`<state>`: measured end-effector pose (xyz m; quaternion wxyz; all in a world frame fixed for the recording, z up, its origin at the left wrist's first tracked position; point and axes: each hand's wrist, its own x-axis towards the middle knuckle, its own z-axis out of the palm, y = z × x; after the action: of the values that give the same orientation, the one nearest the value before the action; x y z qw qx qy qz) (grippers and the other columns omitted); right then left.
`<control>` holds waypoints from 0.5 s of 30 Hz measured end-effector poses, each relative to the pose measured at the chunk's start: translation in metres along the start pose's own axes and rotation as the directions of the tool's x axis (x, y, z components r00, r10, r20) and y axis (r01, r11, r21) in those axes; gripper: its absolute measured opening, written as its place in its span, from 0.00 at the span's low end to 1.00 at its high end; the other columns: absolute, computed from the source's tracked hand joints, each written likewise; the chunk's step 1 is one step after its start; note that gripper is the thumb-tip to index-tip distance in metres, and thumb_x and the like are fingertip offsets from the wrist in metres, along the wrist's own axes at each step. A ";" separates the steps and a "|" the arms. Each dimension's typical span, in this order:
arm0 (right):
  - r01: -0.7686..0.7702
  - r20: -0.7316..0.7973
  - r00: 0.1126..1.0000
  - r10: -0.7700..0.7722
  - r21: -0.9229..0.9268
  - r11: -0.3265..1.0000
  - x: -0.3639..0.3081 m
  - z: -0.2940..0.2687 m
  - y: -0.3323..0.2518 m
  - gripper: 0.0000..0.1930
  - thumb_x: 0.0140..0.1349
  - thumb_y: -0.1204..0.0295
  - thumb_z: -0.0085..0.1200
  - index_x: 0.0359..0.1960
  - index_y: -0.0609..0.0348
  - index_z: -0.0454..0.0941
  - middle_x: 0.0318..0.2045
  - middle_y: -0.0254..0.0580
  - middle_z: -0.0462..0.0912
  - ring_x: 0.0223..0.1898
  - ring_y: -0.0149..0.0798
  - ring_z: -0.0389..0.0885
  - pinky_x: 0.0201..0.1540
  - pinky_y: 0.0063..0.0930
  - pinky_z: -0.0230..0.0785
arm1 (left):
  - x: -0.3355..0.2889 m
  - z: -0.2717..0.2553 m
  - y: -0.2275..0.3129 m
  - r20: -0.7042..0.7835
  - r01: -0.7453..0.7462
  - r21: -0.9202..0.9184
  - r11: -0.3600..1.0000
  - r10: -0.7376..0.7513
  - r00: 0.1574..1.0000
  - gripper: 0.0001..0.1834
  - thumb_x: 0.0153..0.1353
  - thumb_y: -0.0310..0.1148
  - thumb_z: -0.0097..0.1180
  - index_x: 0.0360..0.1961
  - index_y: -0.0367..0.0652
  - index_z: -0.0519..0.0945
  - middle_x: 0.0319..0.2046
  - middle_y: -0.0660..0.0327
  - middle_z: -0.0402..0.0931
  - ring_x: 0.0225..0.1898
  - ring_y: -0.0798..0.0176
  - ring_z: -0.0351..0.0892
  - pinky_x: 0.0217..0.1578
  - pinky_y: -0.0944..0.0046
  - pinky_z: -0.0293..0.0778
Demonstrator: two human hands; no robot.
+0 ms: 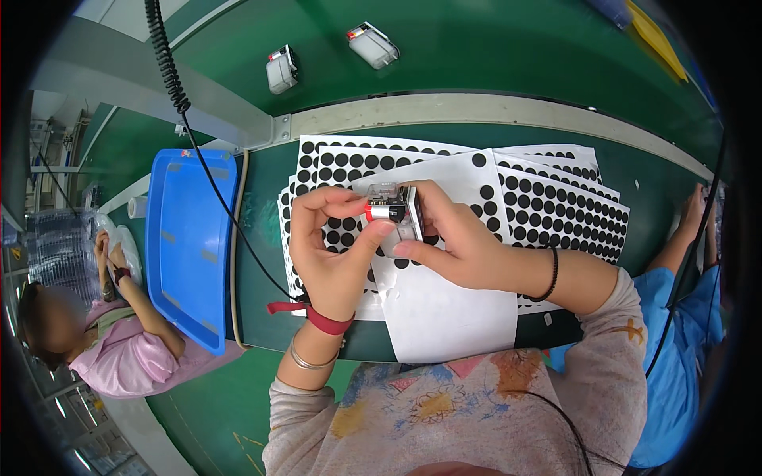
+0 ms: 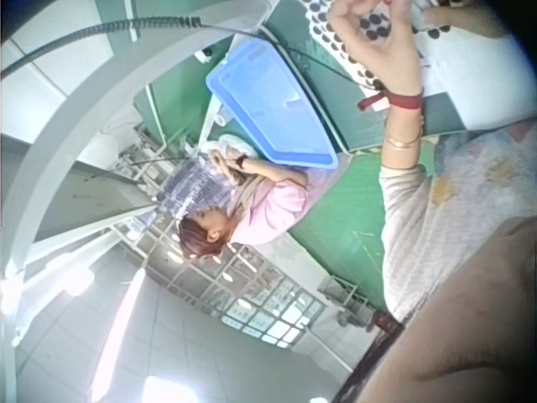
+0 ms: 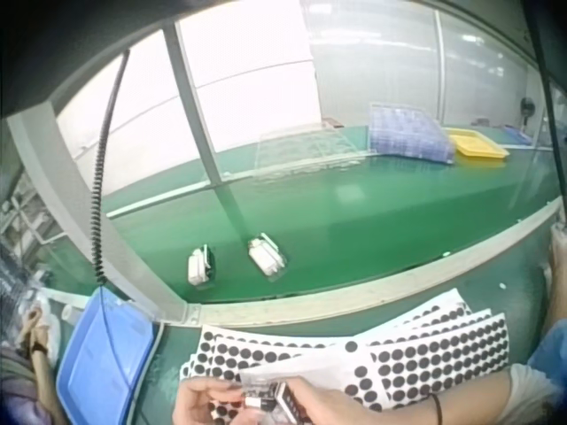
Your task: The person assembles small electronic devices by inserting cylindrical batteries into transparent plastic casings. They pick up a casing, insert a battery, and place the completed unit on the green workbench. The process is repeated for several units.
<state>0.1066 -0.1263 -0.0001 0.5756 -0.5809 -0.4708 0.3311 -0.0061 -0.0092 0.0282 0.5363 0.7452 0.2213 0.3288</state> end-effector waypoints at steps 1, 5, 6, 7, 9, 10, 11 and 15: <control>0.015 -0.007 1.000 -0.015 -0.027 1.000 0.000 0.001 0.000 0.25 0.55 0.68 0.53 0.49 0.63 0.56 0.21 0.48 0.72 0.21 0.44 0.73 0.23 0.31 0.61 | 0.000 0.000 0.002 -0.001 -0.009 0.027 1.000 0.009 1.000 0.23 0.39 0.22 0.66 0.38 0.37 0.69 0.31 0.61 0.74 0.35 0.67 0.74 0.42 0.69 0.66; 0.037 -0.058 0.997 -0.042 -0.072 0.997 -0.001 0.003 -0.002 0.25 0.54 0.68 0.54 0.50 0.63 0.56 0.22 0.49 0.74 0.22 0.46 0.75 0.23 0.32 0.62 | 0.000 0.000 0.003 -0.004 -0.165 0.163 0.973 0.168 0.986 0.23 0.42 0.23 0.65 0.41 0.34 0.70 0.35 0.56 0.77 0.39 0.61 0.78 0.44 0.66 0.69; 0.040 -0.076 0.996 -0.046 -0.078 0.996 -0.001 0.003 -0.003 0.25 0.54 0.68 0.54 0.50 0.63 0.56 0.22 0.49 0.74 0.22 0.46 0.76 0.23 0.32 0.63 | 0.000 -0.001 0.004 0.006 -0.151 0.169 0.974 0.152 0.988 0.24 0.43 0.23 0.64 0.42 0.34 0.69 0.37 0.55 0.77 0.40 0.60 0.78 0.44 0.66 0.69; 0.021 -0.078 0.997 -0.027 -0.075 0.997 -0.001 0.003 -0.004 0.25 0.54 0.68 0.54 0.50 0.63 0.56 0.23 0.49 0.74 0.22 0.45 0.76 0.23 0.31 0.63 | 0.000 -0.002 0.007 0.016 -0.136 0.175 0.975 0.135 0.991 0.24 0.44 0.23 0.64 0.43 0.33 0.69 0.38 0.54 0.77 0.41 0.59 0.78 0.44 0.65 0.70; -0.017 -0.080 0.997 0.012 -0.068 0.998 -0.002 0.003 -0.005 0.26 0.54 0.68 0.54 0.51 0.62 0.57 0.23 0.49 0.74 0.23 0.44 0.77 0.23 0.30 0.64 | 0.000 -0.003 0.008 0.042 -0.132 0.193 0.972 0.126 0.991 0.24 0.46 0.24 0.63 0.45 0.32 0.69 0.40 0.53 0.77 0.42 0.57 0.78 0.45 0.65 0.70; -0.019 -0.087 0.996 0.014 -0.064 0.998 -0.002 0.004 -0.006 0.26 0.54 0.68 0.54 0.51 0.62 0.57 0.23 0.49 0.74 0.22 0.44 0.76 0.23 0.30 0.64 | 0.000 -0.004 0.008 0.058 -0.144 0.206 0.968 0.135 0.989 0.24 0.46 0.24 0.62 0.45 0.32 0.69 0.40 0.52 0.77 0.42 0.57 0.78 0.44 0.65 0.70; -0.021 -0.094 0.995 0.015 -0.061 0.998 -0.002 0.004 -0.007 0.26 0.54 0.68 0.55 0.51 0.61 0.58 0.23 0.49 0.74 0.22 0.43 0.76 0.23 0.30 0.64 | 0.000 -0.004 0.007 0.074 -0.156 0.219 0.963 0.143 0.987 0.24 0.47 0.24 0.62 0.46 0.32 0.69 0.41 0.52 0.77 0.42 0.57 0.78 0.44 0.65 0.70; -0.032 -0.125 0.992 0.022 -0.080 0.996 -0.002 0.004 -0.011 0.25 0.53 0.69 0.56 0.51 0.60 0.61 0.29 0.47 0.76 0.27 0.42 0.78 0.28 0.29 0.67 | -0.001 -0.003 0.007 0.034 -0.123 0.155 0.980 0.119 0.992 0.22 0.46 0.24 0.62 0.44 0.33 0.71 0.38 0.54 0.78 0.39 0.58 0.79 0.45 0.65 0.69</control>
<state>0.1002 -0.1282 0.0098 0.5748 -0.6296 -0.4396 0.2827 -0.0093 -0.0103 0.0354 0.4578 0.8010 0.1943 0.3333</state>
